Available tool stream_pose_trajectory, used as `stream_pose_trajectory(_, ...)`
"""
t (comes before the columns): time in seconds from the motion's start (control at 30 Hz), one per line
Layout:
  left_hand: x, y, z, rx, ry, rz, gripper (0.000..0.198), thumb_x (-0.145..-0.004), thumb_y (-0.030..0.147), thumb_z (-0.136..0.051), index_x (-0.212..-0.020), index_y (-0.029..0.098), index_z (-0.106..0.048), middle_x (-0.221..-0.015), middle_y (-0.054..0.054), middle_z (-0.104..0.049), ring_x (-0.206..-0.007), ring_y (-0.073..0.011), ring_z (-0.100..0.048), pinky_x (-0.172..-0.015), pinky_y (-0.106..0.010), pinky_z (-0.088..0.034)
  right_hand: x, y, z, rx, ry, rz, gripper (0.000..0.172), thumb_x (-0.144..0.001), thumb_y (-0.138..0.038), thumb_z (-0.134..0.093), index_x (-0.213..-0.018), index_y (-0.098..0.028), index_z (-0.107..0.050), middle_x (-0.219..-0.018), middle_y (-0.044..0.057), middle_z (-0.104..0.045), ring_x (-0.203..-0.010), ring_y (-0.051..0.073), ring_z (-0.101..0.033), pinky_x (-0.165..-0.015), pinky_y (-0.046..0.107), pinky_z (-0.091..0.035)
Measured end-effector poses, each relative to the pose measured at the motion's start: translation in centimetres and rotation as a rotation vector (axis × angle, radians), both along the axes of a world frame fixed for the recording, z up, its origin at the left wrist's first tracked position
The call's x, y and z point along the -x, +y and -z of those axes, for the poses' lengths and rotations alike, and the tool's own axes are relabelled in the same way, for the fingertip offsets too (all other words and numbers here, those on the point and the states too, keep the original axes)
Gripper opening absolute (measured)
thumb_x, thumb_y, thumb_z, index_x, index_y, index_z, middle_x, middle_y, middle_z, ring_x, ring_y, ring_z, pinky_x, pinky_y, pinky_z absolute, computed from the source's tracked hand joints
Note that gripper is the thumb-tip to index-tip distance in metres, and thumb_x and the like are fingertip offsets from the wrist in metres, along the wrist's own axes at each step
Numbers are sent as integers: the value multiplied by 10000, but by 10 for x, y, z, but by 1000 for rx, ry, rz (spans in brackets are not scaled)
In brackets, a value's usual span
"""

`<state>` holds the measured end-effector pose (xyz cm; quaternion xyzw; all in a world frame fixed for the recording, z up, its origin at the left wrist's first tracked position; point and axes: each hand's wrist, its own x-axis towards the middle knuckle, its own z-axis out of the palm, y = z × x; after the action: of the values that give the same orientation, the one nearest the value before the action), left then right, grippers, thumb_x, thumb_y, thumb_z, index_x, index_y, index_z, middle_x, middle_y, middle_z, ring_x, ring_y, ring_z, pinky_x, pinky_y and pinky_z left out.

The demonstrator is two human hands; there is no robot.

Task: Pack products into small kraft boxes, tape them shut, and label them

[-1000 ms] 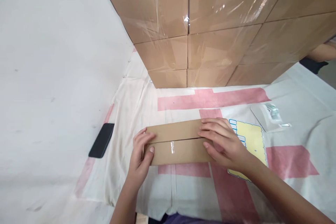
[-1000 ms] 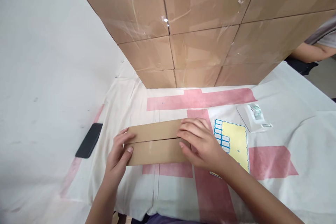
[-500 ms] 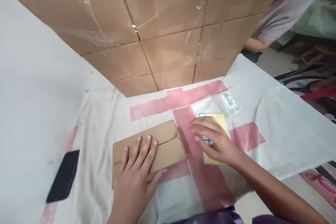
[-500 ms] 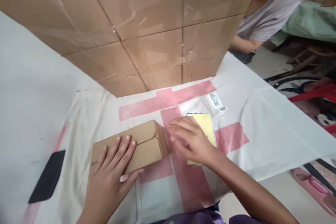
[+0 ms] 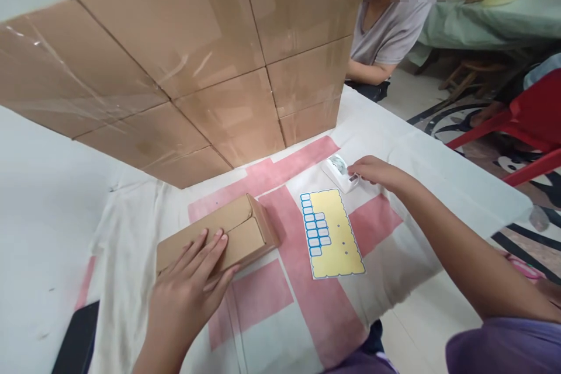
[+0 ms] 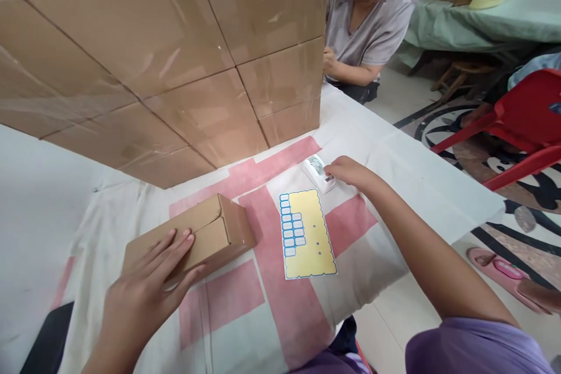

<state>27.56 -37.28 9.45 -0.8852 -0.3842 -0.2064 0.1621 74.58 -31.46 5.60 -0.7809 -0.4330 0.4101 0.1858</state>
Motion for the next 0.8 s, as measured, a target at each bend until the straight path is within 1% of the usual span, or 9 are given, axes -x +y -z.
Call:
stream_pose_trajectory(0.13, -32, -14, -26, -59, -68, -66, 421, -810, 369, -742, -1209, 248, -678, -1197, -78, -757, -1158, -353, -689, -1074, -537, -470, -2, 12, 4, 70, 27, -44, 214, -766, -308, -707, -666, -182, -566, -616, 11, -520, -514, 113, -393, -495, 274, -254)
stream_pose_trajectory(0.23, -91, -24, -28, -58, -250, 193, 354, -756, 192, -754, -1094, 266, -677, -1162, -46, -768, -1184, -310, -680, -1103, -514, -469, -2, 14, 5, 95, 34, -61, 226, -777, -279, -696, -654, -192, -527, -527, -15, -457, -465, 107, -364, -484, 272, -236)
stream_pose_trajectory(0.27, -117, -23, -22, 15, -294, 341, 357, -771, 166, -729, -1105, 272, -660, -1136, -31, -773, -1150, -269, -698, -1073, -463, -505, -1, 14, 4, 98, 37, -65, 225, -789, -274, -682, -655, -193, -520, -504, -18, -445, -451, 107, -358, -479, 272, -233)
stream_pose_trajectory(0.33, -177, -11, -1, 181, -501, 417, 451, -805, 168, -708, -1226, 281, -590, -1168, -44, -758, -1186, -249, -680, -1033, -433, -542, 1, 14, 3, 99, 42, -70, 226, -808, -261, -664, -656, -191, -512, -483, -15, -450, -433, 108, -365, -470, 272, -240)
stream_pose_trajectory(0.37, -207, 0, 13, 301, -533, 357, 560, -818, 245, -724, -1338, 278, -518, -1326, -92, -686, -1299, -283, -609, -1054, -467, -528, 3, 13, 2, 98, 46, -71, 223, -814, -252, -660, -659, -188, -513, -488, -8, -469, -432, 109, -384, -467, 269, -251)
stream_pose_trajectory(0.43, -260, 29, 42, 564, -435, 189, 962, -729, 432, -816, -1524, 234, -312, -1632, -206, -328, -1519, -430, -282, -1139, -636, -399, 6, 12, 0, 96, 53, -72, 204, -820, -224, -650, -670, -180, -519, -523, 13, -519, -446, 118, -448, -464, 262, -281)
stream_pose_trajectory(0.5, -296, 60, 67, 700, -409, 126, 1101, -679, 449, -849, -1555, 224, -222, -1675, -229, -182, -1551, -464, -128, -1170, -695, -296, 9, 11, -4, 85, 60, -64, 174, -827, -193, -627, -691, -174, -521, -571, 32, -560, -475, 135, -519, -459, 256, -304)
stream_pose_trajectory(0.63, -320, 90, 97, 692, -485, 175, 1036, -721, 438, -814, -1538, 198, -224, -1614, -228, -302, -1536, -370, -250, -1219, -587, -278, 12, 3, -14, 23, 110, -38, 157, -886, -164, -524, -731, -177, -502, -691, 56, -620, -560, 149, -609, -466, 247, -342)
stream_pose_trajectory(0.8, -316, 86, 105, 633, -540, 187, 966, -733, 440, -797, -1508, 180, -281, -1545, -198, -385, -1476, -336, -336, -1212, -504, -324, 11, -19, -19, -92, 166, -26, 281, -910, -154, -483, -630, -176, -492, -710, 55, -608, -614, 137, -577, -518, 241, -392)
